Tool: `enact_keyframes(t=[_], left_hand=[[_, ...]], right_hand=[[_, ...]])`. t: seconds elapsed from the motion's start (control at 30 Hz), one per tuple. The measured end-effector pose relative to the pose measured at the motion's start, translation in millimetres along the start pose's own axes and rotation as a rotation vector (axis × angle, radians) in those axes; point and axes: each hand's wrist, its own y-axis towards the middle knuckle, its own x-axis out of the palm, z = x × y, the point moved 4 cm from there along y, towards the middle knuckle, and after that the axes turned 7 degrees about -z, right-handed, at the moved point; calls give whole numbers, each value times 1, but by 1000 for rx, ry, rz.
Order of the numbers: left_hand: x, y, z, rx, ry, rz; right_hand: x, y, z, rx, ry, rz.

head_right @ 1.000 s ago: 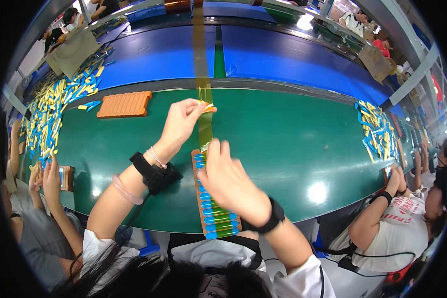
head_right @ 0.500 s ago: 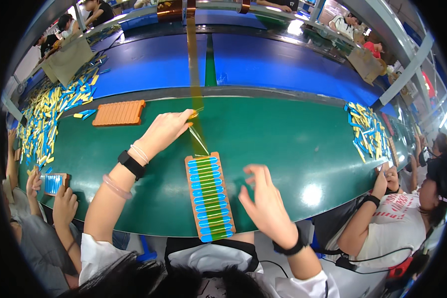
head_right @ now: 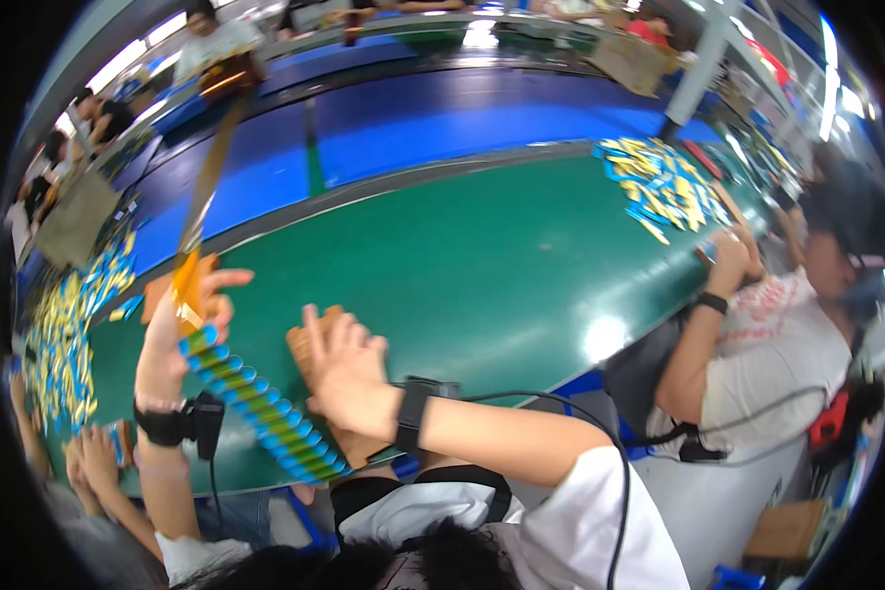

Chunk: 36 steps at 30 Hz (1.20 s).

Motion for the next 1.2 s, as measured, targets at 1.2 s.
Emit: enact_keyframes(t=[1.2], left_hand=[[15, -82, -129, 205, -4, 321]], right_hand=[[12, -146, 80, -206, 1074, -278]])
